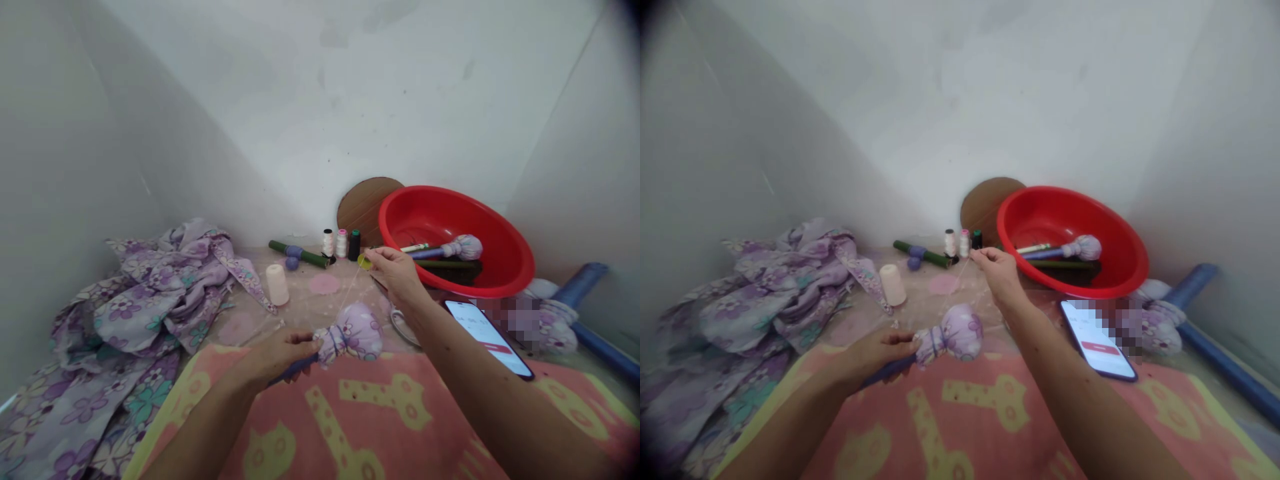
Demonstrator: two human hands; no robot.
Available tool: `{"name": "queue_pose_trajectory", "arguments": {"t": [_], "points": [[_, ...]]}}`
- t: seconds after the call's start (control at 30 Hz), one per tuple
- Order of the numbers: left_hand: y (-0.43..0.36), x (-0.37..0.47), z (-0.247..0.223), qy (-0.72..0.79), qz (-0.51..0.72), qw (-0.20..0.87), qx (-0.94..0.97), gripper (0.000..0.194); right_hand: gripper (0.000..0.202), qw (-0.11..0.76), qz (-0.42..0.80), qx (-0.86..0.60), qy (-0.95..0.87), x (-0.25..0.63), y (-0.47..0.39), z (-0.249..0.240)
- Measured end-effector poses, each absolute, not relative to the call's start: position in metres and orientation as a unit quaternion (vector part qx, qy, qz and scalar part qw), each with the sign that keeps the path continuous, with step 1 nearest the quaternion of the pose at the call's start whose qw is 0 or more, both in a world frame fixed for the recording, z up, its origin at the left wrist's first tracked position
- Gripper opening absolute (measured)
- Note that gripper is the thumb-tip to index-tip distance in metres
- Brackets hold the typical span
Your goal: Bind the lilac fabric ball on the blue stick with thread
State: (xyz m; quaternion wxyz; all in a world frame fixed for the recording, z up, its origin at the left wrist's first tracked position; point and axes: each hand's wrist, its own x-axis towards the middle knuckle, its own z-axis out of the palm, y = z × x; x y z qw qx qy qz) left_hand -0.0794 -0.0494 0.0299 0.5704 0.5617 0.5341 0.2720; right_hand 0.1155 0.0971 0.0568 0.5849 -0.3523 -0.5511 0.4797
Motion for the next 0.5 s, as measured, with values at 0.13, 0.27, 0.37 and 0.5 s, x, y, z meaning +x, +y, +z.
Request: {"name": "queue_pose_trajectory", "arguments": {"t": [0.13, 0.27, 0.37, 0.5], "points": [[-0.0508, -0.0791, 0.0303, 0.537, 0.268, 0.573, 0.558, 0.039, 0.027, 0.597, 0.474, -0.354, -0.542, 0.1162, 0.0999, 0.0581], [-0.0523, -0.0773, 0.0318, 0.535, 0.271, 0.567, 0.565, 0.038, 0.026, 0.602, 0.469, -0.355, -0.54, 0.1163, 0.1003, 0.0603], [-0.0532, -0.0756, 0.0329, 0.536, 0.271, 0.564, 0.567, 0.037, 0.026, 0.605, 0.471, -0.347, -0.54, 0.1165, 0.0991, 0.0623], [-0.0542, -0.0742, 0.0347, 0.532, 0.273, 0.566, 0.567, 0.037, 0.026, 0.603, 0.475, -0.349, -0.538, 0.1175, 0.0968, 0.0651]]}}
